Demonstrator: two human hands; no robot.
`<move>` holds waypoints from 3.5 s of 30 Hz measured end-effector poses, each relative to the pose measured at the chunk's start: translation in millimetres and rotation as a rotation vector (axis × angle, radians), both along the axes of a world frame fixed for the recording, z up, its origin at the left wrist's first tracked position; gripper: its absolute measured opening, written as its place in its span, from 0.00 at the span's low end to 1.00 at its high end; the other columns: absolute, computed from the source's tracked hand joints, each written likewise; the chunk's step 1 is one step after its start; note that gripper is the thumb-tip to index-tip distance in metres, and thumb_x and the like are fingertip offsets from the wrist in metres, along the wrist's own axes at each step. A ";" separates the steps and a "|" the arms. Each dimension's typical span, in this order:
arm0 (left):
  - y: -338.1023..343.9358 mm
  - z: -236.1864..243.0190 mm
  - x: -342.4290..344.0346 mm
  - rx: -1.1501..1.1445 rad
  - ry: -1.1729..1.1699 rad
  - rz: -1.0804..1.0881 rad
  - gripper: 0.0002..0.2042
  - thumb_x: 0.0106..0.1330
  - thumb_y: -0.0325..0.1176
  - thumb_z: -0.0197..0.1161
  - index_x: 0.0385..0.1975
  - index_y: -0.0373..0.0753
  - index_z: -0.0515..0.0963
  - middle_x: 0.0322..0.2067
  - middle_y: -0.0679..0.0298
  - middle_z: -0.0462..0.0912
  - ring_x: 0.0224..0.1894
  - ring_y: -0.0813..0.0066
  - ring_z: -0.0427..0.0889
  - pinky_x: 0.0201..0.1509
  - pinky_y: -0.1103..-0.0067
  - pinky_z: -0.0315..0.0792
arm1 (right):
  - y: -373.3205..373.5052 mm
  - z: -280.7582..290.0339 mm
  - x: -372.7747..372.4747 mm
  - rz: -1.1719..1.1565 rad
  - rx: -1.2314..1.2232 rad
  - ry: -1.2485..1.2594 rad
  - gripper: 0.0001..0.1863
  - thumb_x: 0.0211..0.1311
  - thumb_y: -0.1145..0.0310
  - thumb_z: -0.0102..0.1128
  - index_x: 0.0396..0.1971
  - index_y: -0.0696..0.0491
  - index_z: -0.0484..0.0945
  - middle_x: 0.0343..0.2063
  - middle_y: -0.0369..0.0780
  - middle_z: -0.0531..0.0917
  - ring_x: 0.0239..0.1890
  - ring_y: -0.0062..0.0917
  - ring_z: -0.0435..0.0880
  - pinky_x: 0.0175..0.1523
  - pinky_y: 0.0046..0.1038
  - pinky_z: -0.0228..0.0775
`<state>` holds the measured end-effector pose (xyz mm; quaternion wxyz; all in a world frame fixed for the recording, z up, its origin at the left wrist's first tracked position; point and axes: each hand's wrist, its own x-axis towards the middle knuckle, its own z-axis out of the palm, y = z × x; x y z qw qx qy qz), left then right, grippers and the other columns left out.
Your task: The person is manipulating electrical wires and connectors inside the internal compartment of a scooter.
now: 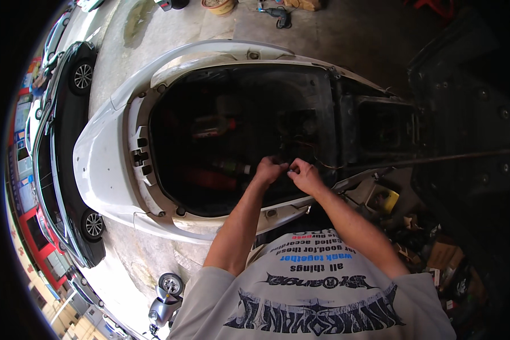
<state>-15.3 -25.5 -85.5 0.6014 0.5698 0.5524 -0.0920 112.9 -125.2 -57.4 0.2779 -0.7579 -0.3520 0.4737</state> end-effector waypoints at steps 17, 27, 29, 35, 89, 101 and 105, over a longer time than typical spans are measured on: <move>-12.6 6.5 4.9 0.283 0.035 -0.194 0.15 0.59 0.37 0.59 0.40 0.33 0.77 0.37 0.45 0.80 0.44 0.49 0.78 0.46 0.65 0.72 | 9.2 -16.0 -2.2 0.069 -0.163 -0.186 0.14 0.47 0.63 0.62 0.35 0.51 0.79 0.31 0.46 0.83 0.38 0.41 0.80 0.42 0.36 0.70; -16.4 -7.0 5.7 0.114 -0.056 0.173 0.16 0.59 0.40 0.60 0.37 0.32 0.78 0.32 0.50 0.82 0.39 0.59 0.82 0.43 0.71 0.73 | 16.2 -29.3 -10.5 -0.408 -0.201 0.534 0.04 0.53 0.69 0.55 0.25 0.53 0.78 0.18 0.35 0.75 0.19 0.18 0.73 0.24 0.23 0.63; -17.6 -4.3 9.5 0.088 -0.025 0.199 0.15 0.60 0.38 0.59 0.39 0.32 0.78 0.35 0.52 0.82 0.40 0.63 0.81 0.44 0.73 0.72 | 17.6 -27.6 -12.9 -0.502 -0.189 0.592 0.03 0.54 0.72 0.54 0.24 0.53 0.76 0.16 0.32 0.71 0.17 0.16 0.69 0.21 0.21 0.60; -24.7 -0.1 17.2 0.011 -0.080 0.437 0.13 0.62 0.36 0.58 0.40 0.32 0.77 0.33 0.57 0.81 0.37 0.71 0.78 0.41 0.75 0.71 | 23.1 -32.0 -16.3 -0.663 -0.166 0.680 0.03 0.52 0.74 0.53 0.21 0.54 0.74 0.14 0.33 0.70 0.14 0.17 0.67 0.17 0.22 0.55; 5.5 39.2 -17.1 0.184 0.166 -0.118 0.31 0.41 0.40 0.72 0.47 0.32 0.74 0.42 0.47 0.80 0.47 0.56 0.79 0.51 0.71 0.73 | 34.0 -48.1 -28.4 -0.394 -0.353 0.829 0.09 0.54 0.69 0.62 0.35 0.54 0.81 0.25 0.35 0.80 0.25 0.18 0.74 0.25 0.21 0.61; 17.5 24.5 -8.9 -0.014 -0.109 -0.133 0.26 0.49 0.35 0.67 0.49 0.32 0.73 0.44 0.51 0.80 0.48 0.64 0.78 0.52 0.74 0.71 | 28.1 -37.7 -15.8 -0.578 -0.208 0.847 0.04 0.60 0.69 0.57 0.29 0.53 0.78 0.19 0.32 0.75 0.19 0.16 0.69 0.24 0.20 0.56; 25.9 14.8 7.7 0.070 0.032 -0.041 0.19 0.55 0.33 0.58 0.46 0.34 0.76 0.43 0.51 0.81 0.47 0.63 0.79 0.51 0.74 0.71 | 26.8 -27.1 5.7 -0.666 -0.116 0.742 0.07 0.63 0.70 0.53 0.28 0.56 0.76 0.15 0.32 0.70 0.14 0.14 0.63 0.20 0.19 0.50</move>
